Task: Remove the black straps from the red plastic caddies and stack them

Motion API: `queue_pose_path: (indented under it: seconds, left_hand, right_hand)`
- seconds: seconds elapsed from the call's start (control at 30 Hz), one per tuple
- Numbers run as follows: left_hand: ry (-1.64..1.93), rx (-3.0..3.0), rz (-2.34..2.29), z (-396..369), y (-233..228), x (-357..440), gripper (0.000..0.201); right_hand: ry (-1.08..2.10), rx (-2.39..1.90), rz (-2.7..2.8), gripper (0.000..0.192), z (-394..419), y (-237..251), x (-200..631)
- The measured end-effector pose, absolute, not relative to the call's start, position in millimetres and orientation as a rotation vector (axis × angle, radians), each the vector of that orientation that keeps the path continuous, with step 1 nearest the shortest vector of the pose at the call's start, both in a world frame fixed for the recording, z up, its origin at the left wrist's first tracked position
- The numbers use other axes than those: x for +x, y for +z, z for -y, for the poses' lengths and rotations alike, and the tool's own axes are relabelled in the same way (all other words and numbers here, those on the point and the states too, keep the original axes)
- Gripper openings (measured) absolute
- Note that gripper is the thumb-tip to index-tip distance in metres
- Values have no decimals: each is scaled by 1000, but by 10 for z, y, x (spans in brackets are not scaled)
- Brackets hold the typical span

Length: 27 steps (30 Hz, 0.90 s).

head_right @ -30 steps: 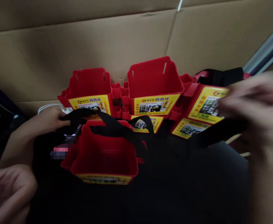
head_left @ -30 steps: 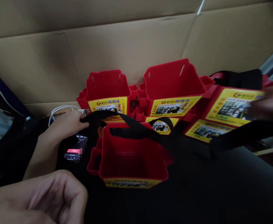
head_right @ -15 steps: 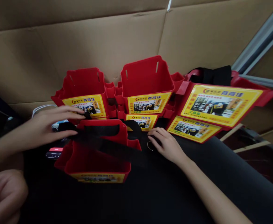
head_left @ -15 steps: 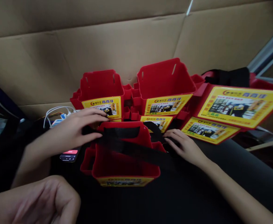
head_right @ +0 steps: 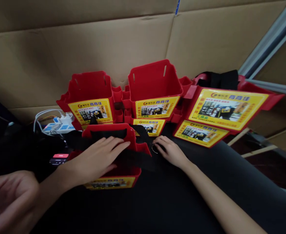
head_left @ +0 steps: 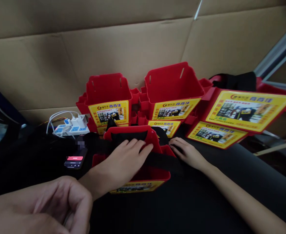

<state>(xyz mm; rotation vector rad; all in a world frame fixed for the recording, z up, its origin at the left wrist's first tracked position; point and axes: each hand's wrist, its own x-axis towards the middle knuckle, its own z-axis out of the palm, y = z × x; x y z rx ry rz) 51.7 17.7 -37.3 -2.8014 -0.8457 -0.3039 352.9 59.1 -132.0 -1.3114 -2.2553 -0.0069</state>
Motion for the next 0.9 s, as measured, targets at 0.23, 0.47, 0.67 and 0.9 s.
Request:
queue_pose_path:
  seconds: [0.23, 0.47, 0.67, 0.9]
  left_hand:
    - [-937, -2861, 1301, -278, 18, 113, 37]
    - [-656, -2271, 1586, -639, 94, -871, 41]
    - [-586, -2464, 1540, -558, 100, -568, 53]
    - [-337, -2549, 1584, -627, -24, -372, 35]
  right_hand:
    - [-35, -1316, 2167, 20, -583, -1272, 3617]
    - [-226, -1022, 2044, 19, -305, -835, 3074]
    - [-210, -844, 2425, 22, -171, -214, 2221]
    - [-282, -1041, 2596, 28, -163, -94, 1667]
